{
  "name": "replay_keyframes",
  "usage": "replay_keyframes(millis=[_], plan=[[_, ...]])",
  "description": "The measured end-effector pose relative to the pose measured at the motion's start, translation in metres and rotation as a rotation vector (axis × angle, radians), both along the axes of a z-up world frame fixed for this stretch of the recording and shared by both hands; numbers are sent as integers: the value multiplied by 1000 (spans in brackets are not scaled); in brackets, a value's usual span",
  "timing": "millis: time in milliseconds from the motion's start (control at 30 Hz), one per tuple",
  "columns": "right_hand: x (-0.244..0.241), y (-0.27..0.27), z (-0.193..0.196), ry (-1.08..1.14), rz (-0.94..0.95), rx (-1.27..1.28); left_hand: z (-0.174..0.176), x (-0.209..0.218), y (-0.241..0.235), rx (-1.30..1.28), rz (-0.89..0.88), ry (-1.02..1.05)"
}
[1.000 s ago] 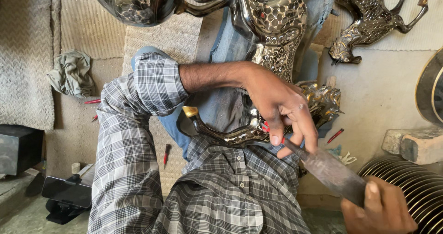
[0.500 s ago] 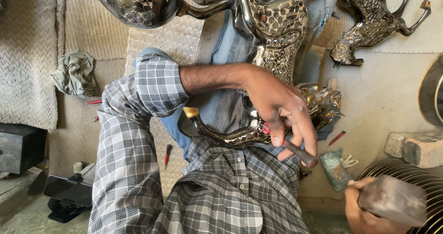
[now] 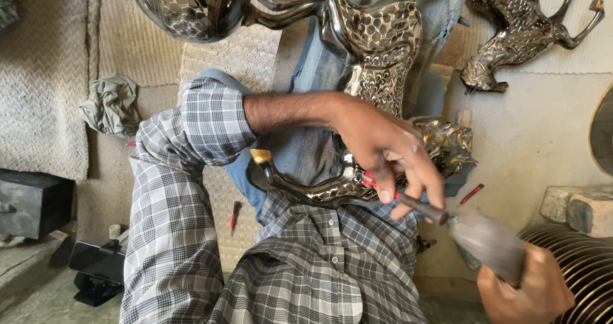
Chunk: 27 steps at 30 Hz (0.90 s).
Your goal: The person uses a hammer and chisel to engrave intricate patterns onto a silver-colored metal object shaped like a deer. They repeatedly strike the chisel to create detailed textures on the surface.
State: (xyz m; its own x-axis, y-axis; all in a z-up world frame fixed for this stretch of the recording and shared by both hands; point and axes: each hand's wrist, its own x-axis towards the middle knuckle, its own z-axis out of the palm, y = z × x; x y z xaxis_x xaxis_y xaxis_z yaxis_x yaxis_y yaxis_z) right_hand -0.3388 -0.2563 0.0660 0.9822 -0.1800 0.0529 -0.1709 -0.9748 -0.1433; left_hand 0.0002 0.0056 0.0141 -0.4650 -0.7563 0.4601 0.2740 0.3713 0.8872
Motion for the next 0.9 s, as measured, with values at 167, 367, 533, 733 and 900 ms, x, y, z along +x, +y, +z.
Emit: replay_keyframes(millis=[167,367,533,733,900], plan=[[-7,13,-19,-110,-272,358,2,-3,0,-38,89,-55],[21,21,-29,-337,316,-1,2,-1,-3,-64,56,-64],[19,42,-46,-394,209,92,5,-2,0,-18,93,-52],[7,69,-115,-430,-210,832,10,-4,-1,117,217,-104],[-3,76,-166,-494,-250,1022,14,-7,-5,64,118,-79]])
